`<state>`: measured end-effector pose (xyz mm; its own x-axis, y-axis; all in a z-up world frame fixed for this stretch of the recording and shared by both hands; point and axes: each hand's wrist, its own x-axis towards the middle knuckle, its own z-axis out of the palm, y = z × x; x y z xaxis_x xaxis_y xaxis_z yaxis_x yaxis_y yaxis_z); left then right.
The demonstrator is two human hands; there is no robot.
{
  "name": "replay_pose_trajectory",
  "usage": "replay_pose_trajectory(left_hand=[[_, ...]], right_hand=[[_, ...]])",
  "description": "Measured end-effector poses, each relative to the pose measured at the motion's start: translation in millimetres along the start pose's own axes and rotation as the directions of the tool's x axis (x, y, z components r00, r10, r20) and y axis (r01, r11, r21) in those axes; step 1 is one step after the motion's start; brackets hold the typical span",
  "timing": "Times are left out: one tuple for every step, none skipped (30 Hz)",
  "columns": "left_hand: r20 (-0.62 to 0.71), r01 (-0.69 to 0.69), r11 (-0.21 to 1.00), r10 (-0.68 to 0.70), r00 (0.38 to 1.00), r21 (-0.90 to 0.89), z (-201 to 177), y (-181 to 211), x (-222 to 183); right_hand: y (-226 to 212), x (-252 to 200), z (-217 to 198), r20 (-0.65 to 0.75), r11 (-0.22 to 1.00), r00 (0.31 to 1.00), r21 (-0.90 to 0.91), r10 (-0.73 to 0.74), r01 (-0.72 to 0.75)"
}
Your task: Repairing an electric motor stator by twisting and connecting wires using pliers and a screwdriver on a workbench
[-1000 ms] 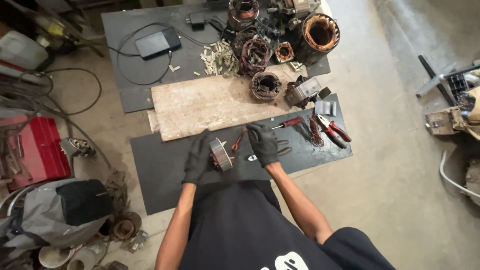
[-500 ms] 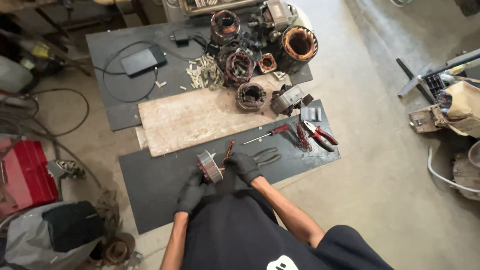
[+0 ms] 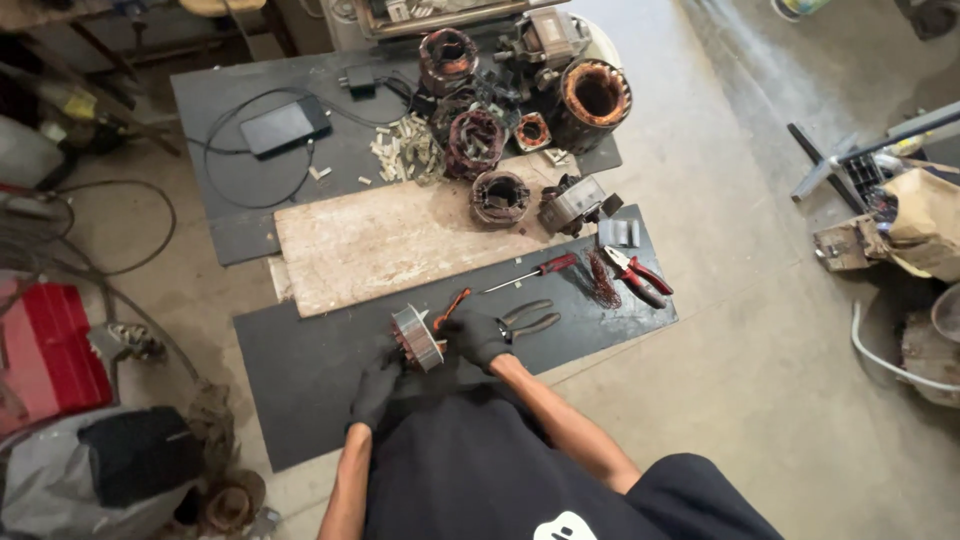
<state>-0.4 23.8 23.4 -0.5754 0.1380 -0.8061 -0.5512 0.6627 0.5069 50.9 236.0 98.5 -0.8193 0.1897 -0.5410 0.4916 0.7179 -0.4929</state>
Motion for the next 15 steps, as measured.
replay_pose_trajectory(left_hand=[[-0.009, -0.128, 0.989, 0.127, 0.992, -0.071, 1, -8, -1], [-0.028, -0.253, 0.957, 0.252, 0.967, -0.138, 2, -17, -2], [-0.039, -0.233, 0.962, 0.23, 0.972, -0.142, -7, 8, -28], [0.018, -0.155, 0.981, 0.158, 0.987, -0.121, -16, 34, -53], [0.069, -0.077, 0.992, 0.085, 0.994, -0.104, -24, 61, -75], [0.054, -0.056, 0.992, 0.063, 0.997, -0.117, -20, 45, -64], [0.034, -0.072, 0.991, 0.076, 0.997, -0.111, -15, 33, -50], [0.015, -0.086, 0.991, 0.088, 0.996, -0.105, -10, 21, -37], [0.008, -0.086, 0.99, 0.087, 0.996, -0.11, -9, 7, -20], [0.029, -0.107, 0.991, 0.11, 0.994, -0.075, -8, -6, -4], [0.051, -0.125, 0.991, 0.127, 0.991, -0.042, -5, -22, 10], [0.046, -0.119, 0.992, 0.121, 0.992, -0.049, -5, -16, -1], [0.041, -0.138, 0.985, 0.143, 0.989, -0.106, -6, -11, -12], [0.034, -0.157, 0.974, 0.164, 0.986, -0.162, -7, -6, -23], [0.031, -0.152, 0.975, 0.159, 0.987, -0.164, -17, 8, -42]], right_hand=[[-2, 5, 11, -0.004, 1.0, 1.0, 0.014, -0.001, 0.002], [-5, 11, 22, -0.007, 1.0, 1.0, 0.028, -0.003, 0.003], [-16, 5, 11, 0.017, 1.0, 1.0, 0.03, -0.011, 0.01], [-27, 0, -1, 0.035, 0.997, 0.999, 0.062, -0.037, 0.034], [-38, -2, -14, 0.055, 0.994, 0.996, 0.089, -0.068, 0.063], [-38, -4, -13, 0.081, 0.993, 0.993, 0.087, -0.082, 0.075], [-37, -3, -15, 0.116, 0.996, 0.991, 0.052, -0.073, 0.067], [-36, -2, -18, 0.15, 0.998, 0.987, 0.017, -0.062, 0.061], [-27, 2, -15, 0.153, 0.998, 0.986, 0.013, -0.069, 0.068], [-17, 5, -13, 0.109, 0.999, 0.994, 0.006, -0.032, 0.032], [-7, 6, -11, 0.069, 1.0, 0.998, -0.001, 0.006, -0.006], [1, 9, -14, 0.077, 1.0, 0.997, -0.006, 0.001, 0.0], [8, 11, -14, 0.08, 0.999, 0.997, -0.045, -0.01, 0.014], [16, 12, -14, 0.083, 0.996, 0.996, -0.084, -0.022, 0.029], [17, 10, -17, 0.09, 0.996, 0.996, -0.085, -0.025, 0.032]])
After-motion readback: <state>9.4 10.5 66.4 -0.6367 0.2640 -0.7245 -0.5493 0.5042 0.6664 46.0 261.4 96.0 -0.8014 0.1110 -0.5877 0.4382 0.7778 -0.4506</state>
